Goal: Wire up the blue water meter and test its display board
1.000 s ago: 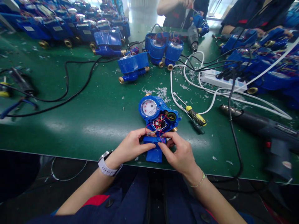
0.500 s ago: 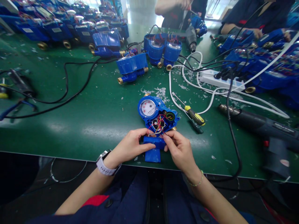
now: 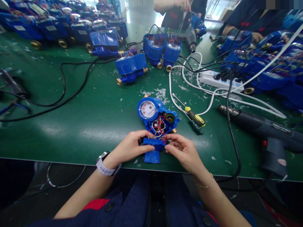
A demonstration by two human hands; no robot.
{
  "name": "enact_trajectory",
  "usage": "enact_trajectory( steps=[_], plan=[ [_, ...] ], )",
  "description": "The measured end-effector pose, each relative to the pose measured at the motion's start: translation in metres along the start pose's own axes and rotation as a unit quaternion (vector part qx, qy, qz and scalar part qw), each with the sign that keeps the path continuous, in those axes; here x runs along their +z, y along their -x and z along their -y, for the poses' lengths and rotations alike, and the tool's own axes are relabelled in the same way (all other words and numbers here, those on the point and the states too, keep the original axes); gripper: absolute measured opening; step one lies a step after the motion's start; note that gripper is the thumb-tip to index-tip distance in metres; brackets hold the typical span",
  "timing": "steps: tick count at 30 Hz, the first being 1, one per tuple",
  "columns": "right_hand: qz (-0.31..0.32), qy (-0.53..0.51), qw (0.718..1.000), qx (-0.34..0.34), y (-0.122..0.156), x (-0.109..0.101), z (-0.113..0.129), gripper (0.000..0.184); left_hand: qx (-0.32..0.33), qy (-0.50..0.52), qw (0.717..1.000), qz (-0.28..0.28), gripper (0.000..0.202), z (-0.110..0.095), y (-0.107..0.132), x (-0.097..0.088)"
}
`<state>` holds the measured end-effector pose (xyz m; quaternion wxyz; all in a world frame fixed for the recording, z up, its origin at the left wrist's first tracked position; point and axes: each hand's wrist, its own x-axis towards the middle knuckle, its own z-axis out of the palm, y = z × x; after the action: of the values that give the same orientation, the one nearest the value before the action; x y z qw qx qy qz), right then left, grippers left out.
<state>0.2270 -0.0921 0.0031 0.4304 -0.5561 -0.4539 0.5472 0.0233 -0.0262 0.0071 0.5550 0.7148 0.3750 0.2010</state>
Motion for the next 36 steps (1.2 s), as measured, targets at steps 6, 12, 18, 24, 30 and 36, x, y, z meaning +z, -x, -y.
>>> enact_trajectory(
  steps=[6, 12, 18, 24, 30, 36],
  plan=[
    [0.013, -0.084, 0.996, 0.039, -0.008, 0.003, 0.000, 0.023, 0.016, -0.013, 1.000, 0.002, 0.022, 0.002, -0.001, -0.001],
    [0.003, -0.050, 0.998, 0.022, -0.014, 0.007, 0.003, 0.028, 0.020, -0.011, 1.000, 0.013, 0.024, 0.004, -0.002, -0.004],
    [0.001, -0.075, 0.997, 0.017, -0.013, 0.009, 0.000, 0.032, 0.008, 0.002, 1.000, 0.015, 0.026, 0.007, -0.002, -0.006],
    [0.073, -0.157, 0.984, 0.050, -0.011, 0.001, -0.007, 0.027, -0.007, 0.040, 0.999, 0.014, 0.029, 0.009, -0.002, -0.005],
    [0.070, -0.140, 0.987, 0.030, -0.016, 0.003, -0.006, 0.027, -0.013, 0.051, 0.998, 0.018, 0.030, 0.011, -0.004, -0.007],
    [0.026, -0.092, 0.995, 0.003, -0.016, 0.012, -0.006, 0.032, 0.004, 0.048, 0.999, 0.011, 0.026, 0.012, -0.003, -0.006]
  ],
)
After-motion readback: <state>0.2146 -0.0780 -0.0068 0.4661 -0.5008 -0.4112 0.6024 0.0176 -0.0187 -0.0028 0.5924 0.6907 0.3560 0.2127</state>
